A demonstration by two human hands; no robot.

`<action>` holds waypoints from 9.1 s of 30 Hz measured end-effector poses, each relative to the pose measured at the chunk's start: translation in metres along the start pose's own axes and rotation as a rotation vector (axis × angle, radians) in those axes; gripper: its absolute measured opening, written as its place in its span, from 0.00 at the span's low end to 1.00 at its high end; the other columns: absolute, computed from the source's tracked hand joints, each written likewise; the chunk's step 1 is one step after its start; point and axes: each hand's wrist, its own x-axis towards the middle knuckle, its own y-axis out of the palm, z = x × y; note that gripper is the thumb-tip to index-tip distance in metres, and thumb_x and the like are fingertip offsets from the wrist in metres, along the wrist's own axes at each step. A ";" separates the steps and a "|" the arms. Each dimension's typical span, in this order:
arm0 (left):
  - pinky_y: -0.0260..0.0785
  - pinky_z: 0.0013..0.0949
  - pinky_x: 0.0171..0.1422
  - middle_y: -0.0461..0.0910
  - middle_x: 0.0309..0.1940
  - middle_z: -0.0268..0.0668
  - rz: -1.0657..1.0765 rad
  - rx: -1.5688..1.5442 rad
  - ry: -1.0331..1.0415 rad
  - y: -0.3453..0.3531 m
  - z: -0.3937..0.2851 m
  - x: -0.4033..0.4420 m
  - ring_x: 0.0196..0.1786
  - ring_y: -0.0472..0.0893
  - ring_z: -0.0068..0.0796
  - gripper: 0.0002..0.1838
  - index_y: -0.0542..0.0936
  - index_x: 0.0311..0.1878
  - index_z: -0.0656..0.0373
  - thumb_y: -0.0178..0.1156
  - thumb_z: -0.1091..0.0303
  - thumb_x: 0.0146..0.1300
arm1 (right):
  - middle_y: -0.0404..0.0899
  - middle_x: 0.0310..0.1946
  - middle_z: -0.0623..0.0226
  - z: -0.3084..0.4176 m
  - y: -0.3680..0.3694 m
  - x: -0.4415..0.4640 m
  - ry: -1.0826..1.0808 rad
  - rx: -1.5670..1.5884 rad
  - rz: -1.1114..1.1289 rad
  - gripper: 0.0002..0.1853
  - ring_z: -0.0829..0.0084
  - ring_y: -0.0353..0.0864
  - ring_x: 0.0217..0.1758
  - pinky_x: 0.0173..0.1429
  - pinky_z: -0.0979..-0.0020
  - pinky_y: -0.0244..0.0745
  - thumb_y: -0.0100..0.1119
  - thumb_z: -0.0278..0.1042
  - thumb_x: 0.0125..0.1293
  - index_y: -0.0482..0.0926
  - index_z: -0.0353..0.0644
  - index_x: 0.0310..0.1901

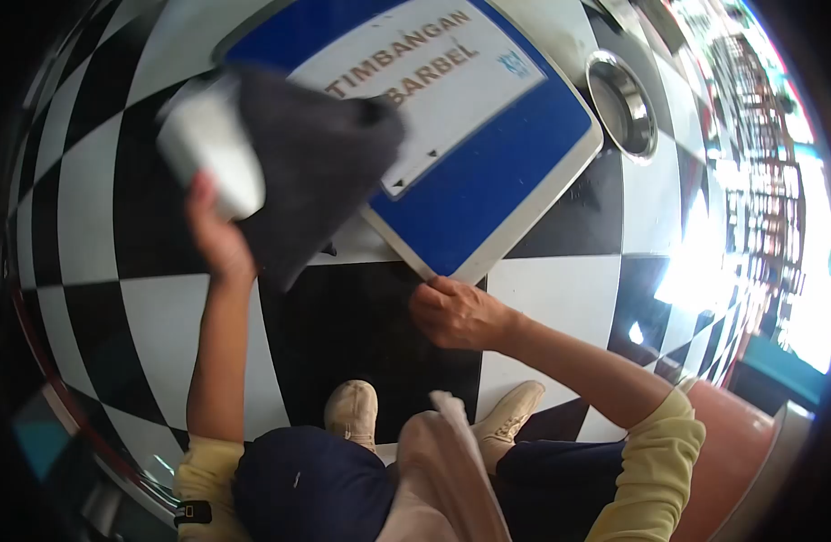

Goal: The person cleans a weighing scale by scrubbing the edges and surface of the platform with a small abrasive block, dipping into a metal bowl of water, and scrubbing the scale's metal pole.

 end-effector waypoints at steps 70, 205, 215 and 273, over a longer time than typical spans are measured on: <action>0.58 0.38 0.67 0.68 0.57 0.41 -0.440 -0.188 -0.228 -0.174 0.014 -0.175 0.61 0.68 0.35 0.41 0.62 0.68 0.63 0.57 0.41 0.61 | 0.77 0.33 0.58 -0.058 -0.013 0.158 0.094 -0.365 0.378 0.05 0.62 0.79 0.39 0.47 0.62 0.75 0.57 0.25 0.49 0.80 0.39 0.29; 0.78 0.42 0.32 0.77 0.39 0.48 -0.413 0.844 0.279 -0.158 0.117 -0.123 0.32 0.83 0.46 0.33 0.78 0.46 0.61 0.72 0.42 0.48 | 0.77 0.28 0.58 -0.096 0.023 0.207 -0.129 -0.533 0.356 0.05 0.60 0.75 0.43 0.49 0.58 0.71 0.57 0.29 0.49 0.80 0.38 0.26; 0.78 0.43 0.32 0.77 0.38 0.48 -0.423 0.861 0.264 -0.159 0.120 -0.125 0.32 0.82 0.46 0.33 0.78 0.46 0.61 0.72 0.42 0.47 | 0.78 0.32 0.56 -0.085 0.023 0.178 -0.190 -0.539 0.350 0.07 0.59 0.75 0.45 0.46 0.61 0.70 0.56 0.30 0.50 0.80 0.38 0.29; 0.79 0.43 0.36 0.76 0.44 0.54 -0.366 0.803 0.228 -0.162 0.117 -0.128 0.36 0.83 0.49 0.35 0.77 0.48 0.63 0.71 0.42 0.48 | 0.78 0.32 0.55 -0.098 0.007 0.193 -0.143 -0.441 0.257 0.07 0.61 0.79 0.38 0.39 0.62 0.75 0.56 0.27 0.49 0.79 0.36 0.31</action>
